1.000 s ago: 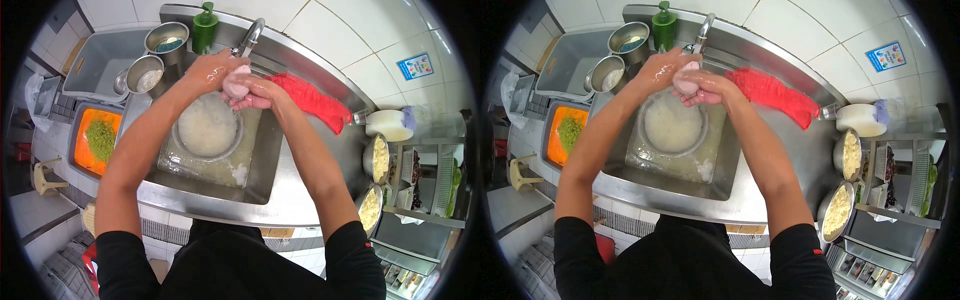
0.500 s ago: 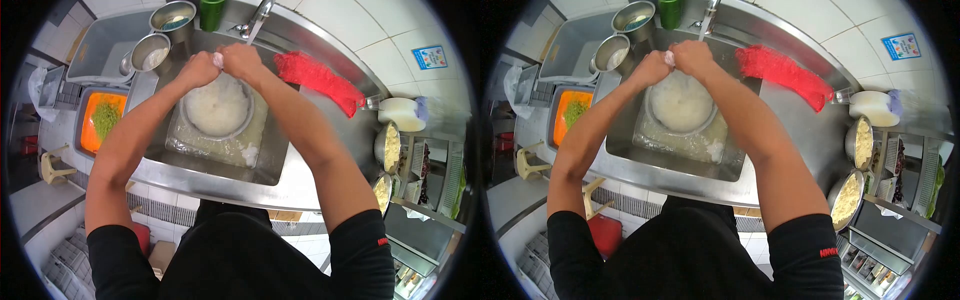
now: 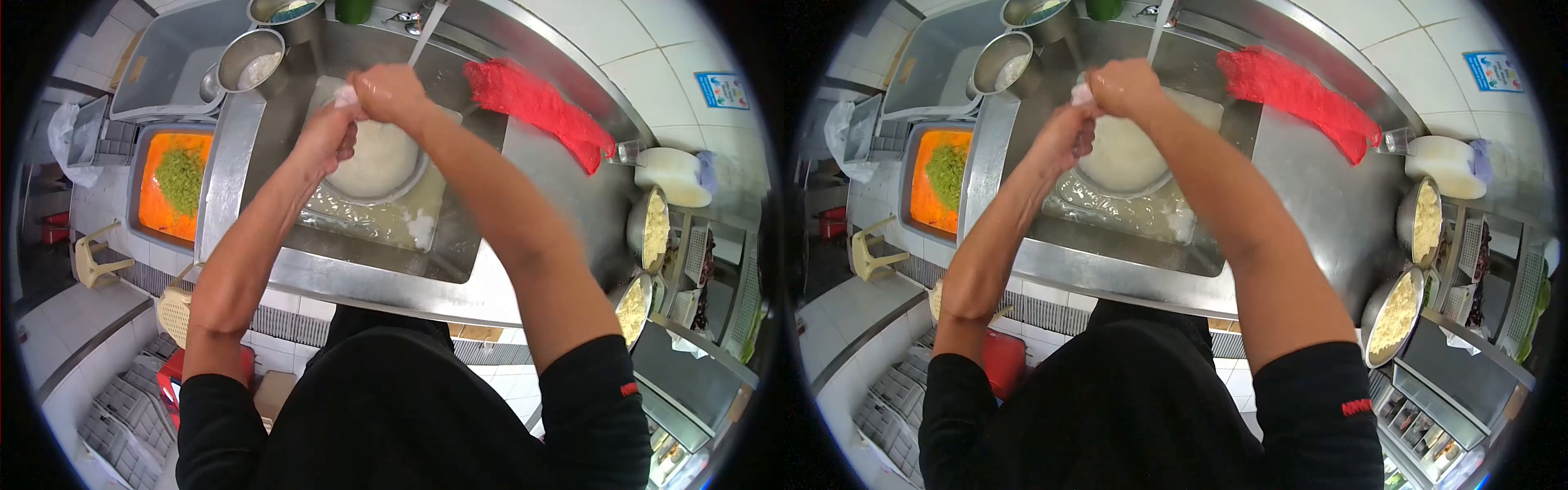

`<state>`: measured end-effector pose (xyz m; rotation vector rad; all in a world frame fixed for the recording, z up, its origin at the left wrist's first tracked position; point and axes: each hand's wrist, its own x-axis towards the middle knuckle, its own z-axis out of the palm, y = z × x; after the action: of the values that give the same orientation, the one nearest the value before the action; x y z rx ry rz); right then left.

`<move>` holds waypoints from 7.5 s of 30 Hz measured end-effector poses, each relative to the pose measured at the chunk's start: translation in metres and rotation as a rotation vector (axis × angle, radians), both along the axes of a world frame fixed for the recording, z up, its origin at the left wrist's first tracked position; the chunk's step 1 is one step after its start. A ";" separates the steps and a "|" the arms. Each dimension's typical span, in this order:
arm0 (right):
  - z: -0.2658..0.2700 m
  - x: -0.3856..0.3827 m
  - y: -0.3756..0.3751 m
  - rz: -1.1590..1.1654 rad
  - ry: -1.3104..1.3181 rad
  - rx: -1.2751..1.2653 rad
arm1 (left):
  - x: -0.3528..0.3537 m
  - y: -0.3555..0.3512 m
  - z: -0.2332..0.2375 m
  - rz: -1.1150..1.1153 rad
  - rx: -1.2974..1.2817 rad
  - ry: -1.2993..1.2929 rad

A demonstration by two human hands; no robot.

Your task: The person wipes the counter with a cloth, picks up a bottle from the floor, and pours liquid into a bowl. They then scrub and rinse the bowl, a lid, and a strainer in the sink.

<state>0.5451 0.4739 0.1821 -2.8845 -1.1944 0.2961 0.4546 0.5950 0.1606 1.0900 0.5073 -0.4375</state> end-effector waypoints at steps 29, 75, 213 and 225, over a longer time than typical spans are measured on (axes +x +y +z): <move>-0.028 0.083 -0.060 -0.615 0.562 0.851 | 0.101 0.009 -0.042 0.026 0.087 -0.212; 0.017 0.053 -0.054 -0.632 0.816 1.479 | 0.113 -0.018 -0.031 -0.306 0.583 -0.534; 0.046 -0.014 -0.072 0.037 -0.106 0.410 | -0.043 -0.108 0.076 0.170 -0.881 -0.229; -0.053 -0.143 -0.126 -0.243 0.787 0.741 | -0.133 -0.062 -0.026 -0.009 0.015 0.117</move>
<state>0.4018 0.3478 0.1293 -1.9276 -0.6105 0.7072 0.3215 0.5334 0.1345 1.0858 0.6092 -0.5083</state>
